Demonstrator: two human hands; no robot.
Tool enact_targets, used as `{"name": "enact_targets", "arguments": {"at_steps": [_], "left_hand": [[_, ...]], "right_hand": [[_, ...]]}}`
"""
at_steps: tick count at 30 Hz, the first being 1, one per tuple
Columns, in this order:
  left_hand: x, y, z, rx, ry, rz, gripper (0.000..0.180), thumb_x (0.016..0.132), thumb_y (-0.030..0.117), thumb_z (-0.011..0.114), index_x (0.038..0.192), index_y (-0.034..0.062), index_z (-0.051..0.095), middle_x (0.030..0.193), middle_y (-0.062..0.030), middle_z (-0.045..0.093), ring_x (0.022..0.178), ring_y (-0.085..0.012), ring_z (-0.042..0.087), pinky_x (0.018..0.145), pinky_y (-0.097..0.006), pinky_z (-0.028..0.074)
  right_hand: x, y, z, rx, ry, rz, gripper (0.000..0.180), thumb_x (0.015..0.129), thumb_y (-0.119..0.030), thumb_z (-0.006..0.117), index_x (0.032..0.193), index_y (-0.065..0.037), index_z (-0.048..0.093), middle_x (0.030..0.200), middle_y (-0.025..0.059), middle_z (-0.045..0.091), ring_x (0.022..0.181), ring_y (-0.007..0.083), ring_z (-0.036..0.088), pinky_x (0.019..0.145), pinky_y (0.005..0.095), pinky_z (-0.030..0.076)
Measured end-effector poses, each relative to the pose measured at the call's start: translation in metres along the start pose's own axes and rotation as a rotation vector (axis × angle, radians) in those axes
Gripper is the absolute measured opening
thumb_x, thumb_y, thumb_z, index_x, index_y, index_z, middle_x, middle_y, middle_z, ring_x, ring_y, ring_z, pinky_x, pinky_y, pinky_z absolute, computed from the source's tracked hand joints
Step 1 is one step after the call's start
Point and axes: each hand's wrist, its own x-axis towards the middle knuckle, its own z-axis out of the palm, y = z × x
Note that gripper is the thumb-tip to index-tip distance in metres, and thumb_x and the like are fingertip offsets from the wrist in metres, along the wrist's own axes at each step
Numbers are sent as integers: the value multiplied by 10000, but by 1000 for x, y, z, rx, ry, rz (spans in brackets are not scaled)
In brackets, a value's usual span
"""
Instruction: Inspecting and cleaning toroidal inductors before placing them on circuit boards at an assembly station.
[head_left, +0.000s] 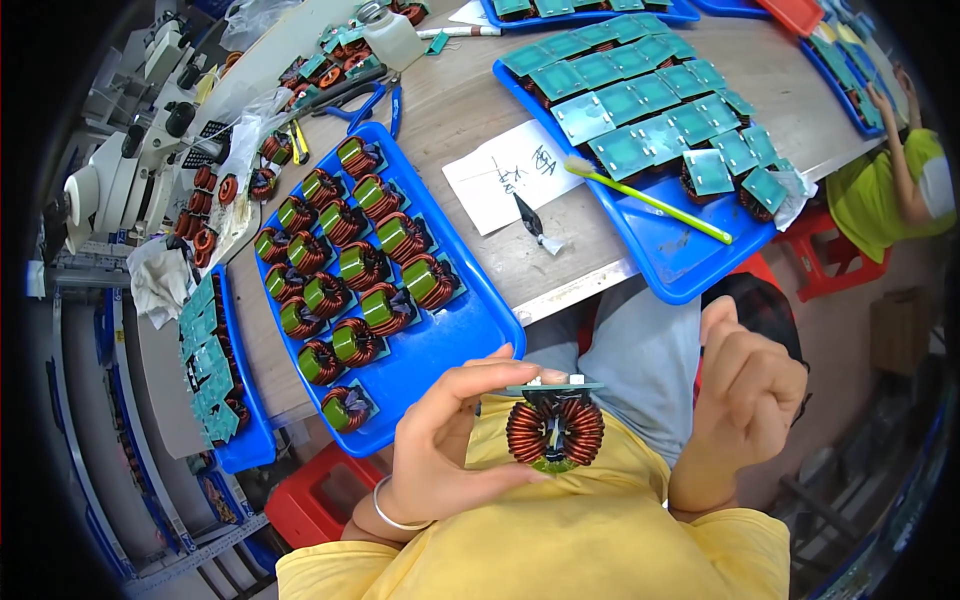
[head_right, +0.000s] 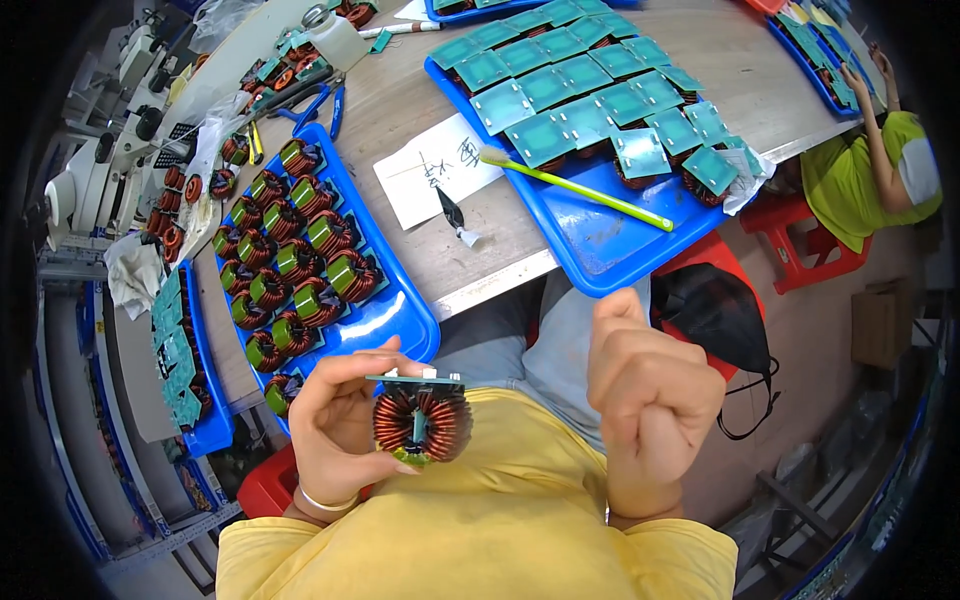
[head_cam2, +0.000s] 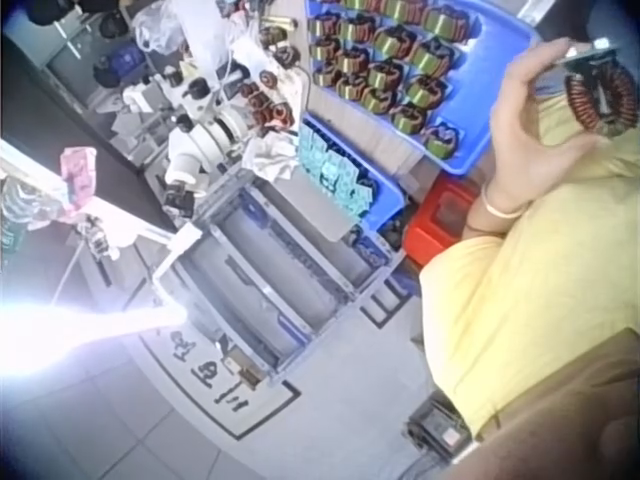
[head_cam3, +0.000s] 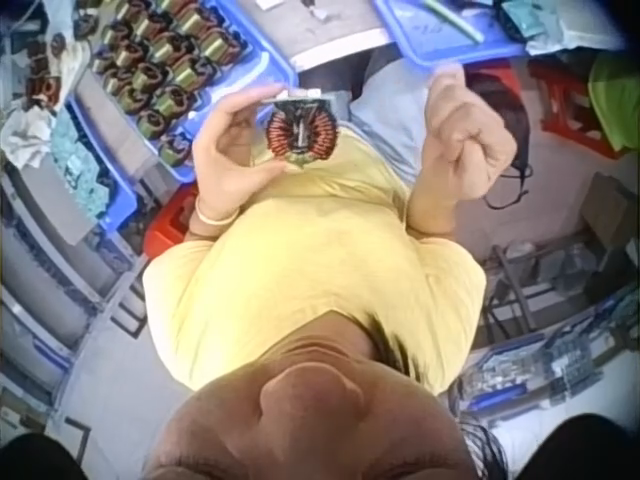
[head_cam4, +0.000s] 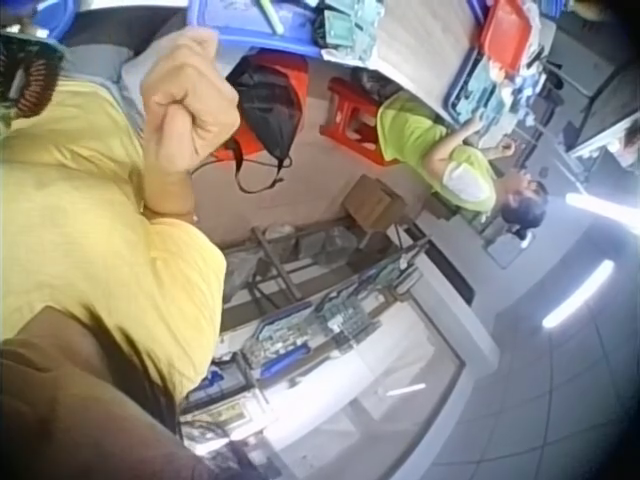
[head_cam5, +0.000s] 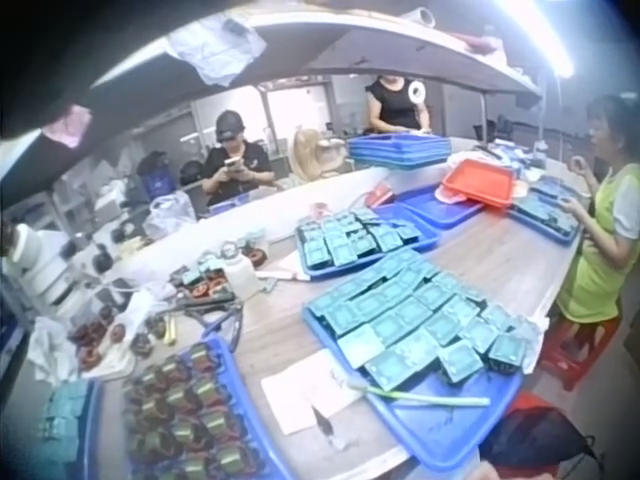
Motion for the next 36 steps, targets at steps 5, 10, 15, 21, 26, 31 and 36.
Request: {"name": "enact_targets", "arguments": {"at_steps": [5, 10, 15, 21, 26, 31, 36], "left_hand": [[1, 0, 2, -136, 13, -39, 666, 609, 15, 789, 1192, -7, 467, 1137, -142, 569, 1100, -252, 531, 1065, -448, 196], [0, 6, 2, 145, 47, 35, 659, 595, 42, 804, 1173, 1, 490, 1116, -131, 591, 1058, -249, 549, 1038, -456, 241], [1, 8, 4, 327, 81, 130, 633, 588, 69, 808, 1149, 18, 519, 1095, -123, 606, 1040, -250, 558, 996, -452, 307], [2, 11, 5, 514, 87, 181, 580, 582, 75, 802, 1105, 24, 557, 1088, -117, 614, 1020, -249, 566, 977, -451, 338], [2, 9, 5, 456, 127, 150, 620, 573, 50, 806, 1127, 25, 530, 1087, -128, 613, 1022, -255, 568, 980, -466, 337], [1, 6, 3, 336, 92, 133, 652, 584, 37, 805, 1158, 15, 496, 1105, -133, 600, 1067, -252, 547, 1012, -475, 291], [0, 4, 2, 87, 73, 61, 668, 599, 22, 796, 1184, 8, 474, 1140, -124, 578, 1115, -245, 519, 1043, -463, 237]], "right_hand": [[5, -14, 43, -408, 78, 205, 423, 806, -456, 510, 600, -94, 586, 886, 91, 506, 756, 196, 455, 781, 396, 339], [15, -14, 49, -699, -265, -5, 527, 786, -603, 479, 886, -137, 703, 1059, 112, 452, 977, 266, 418, 879, 435, 328], [14, -13, 50, -742, -318, 62, 535, 802, -592, 465, 940, -135, 704, 1113, 133, 432, 1041, 294, 405, 904, 439, 324], [11, -10, 53, -626, -266, 133, 521, 820, -557, 472, 954, -107, 697, 1147, 149, 422, 1057, 291, 405, 903, 425, 327], [14, -6, 55, -668, -312, 82, 511, 823, -550, 480, 927, -101, 701, 1151, 160, 410, 1063, 290, 410, 923, 414, 312], [5, -11, 48, -491, -79, 96, 418, 693, -353, 695, 1002, -74, 663, 1187, 172, 462, 1056, 300, 453, 895, 399, 358], [15, -14, 55, -395, -16, 242, 451, 692, -377, 697, 1006, -56, 657, 1170, 167, 469, 1065, 287, 446, 906, 387, 355]]}}
